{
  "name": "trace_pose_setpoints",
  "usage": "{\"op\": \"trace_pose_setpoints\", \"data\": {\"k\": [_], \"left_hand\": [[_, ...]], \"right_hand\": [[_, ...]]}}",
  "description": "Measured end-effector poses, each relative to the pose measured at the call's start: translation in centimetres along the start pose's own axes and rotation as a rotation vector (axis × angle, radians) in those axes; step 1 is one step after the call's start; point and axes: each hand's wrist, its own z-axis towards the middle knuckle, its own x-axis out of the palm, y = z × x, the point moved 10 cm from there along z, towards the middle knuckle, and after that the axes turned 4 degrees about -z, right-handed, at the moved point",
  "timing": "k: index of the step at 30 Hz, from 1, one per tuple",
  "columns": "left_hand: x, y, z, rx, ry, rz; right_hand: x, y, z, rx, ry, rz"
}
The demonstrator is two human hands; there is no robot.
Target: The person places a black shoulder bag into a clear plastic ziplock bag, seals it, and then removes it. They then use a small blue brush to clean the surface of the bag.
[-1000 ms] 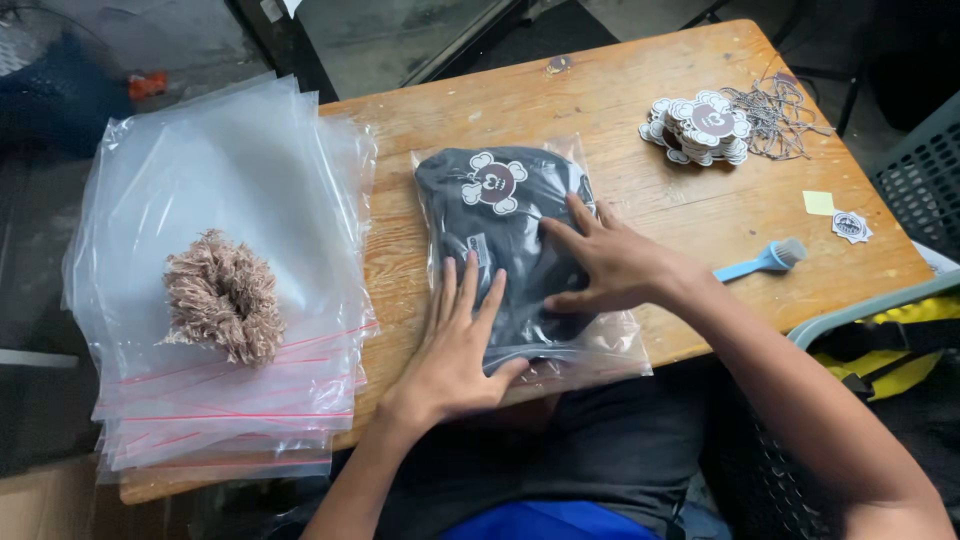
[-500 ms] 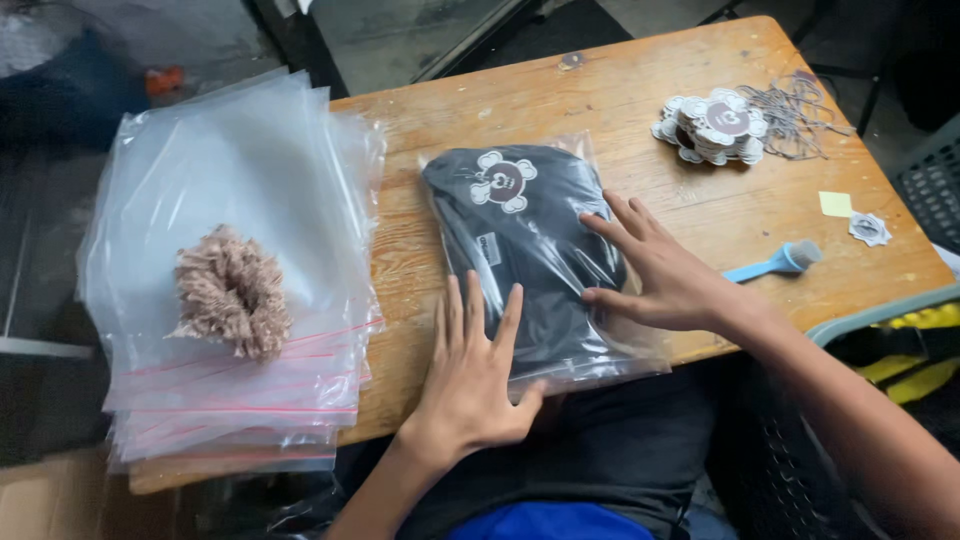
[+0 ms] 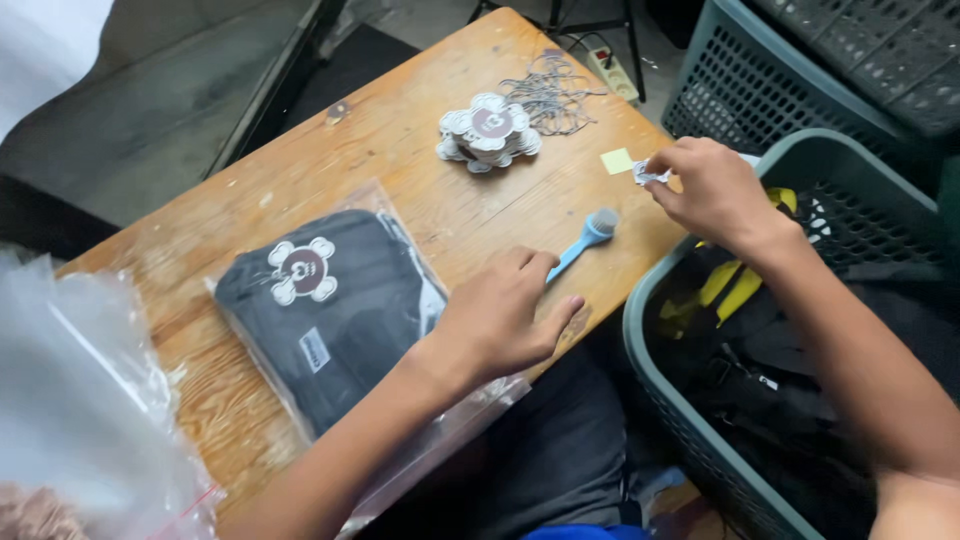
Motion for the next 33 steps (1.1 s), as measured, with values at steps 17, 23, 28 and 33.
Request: {"op": "trace_pose_setpoints", "data": {"k": [17,23,28,33], "left_hand": [[3.9,-0.5,8.7,0.141,-0.124,-0.020],[-2.4,-5.6,1.7,0.311,-0.250,-0.217],[-10.3,-13.0,-7.5,0.482,-0.106,-0.797],[-1.0,-11.3,-16.8,0.472,0.214,-1.296]], "right_hand": [[5.3,1.1,0.5,-0.178,-0.277,-0.436],[6.1,1.2,0.6,-0.206,-0.268,-0.545],[6.2,0.4,1.9,-0.215,-0.104,-0.585],[2.7,0.5,2.9,-0.181,-0.380,-0.793]]}}
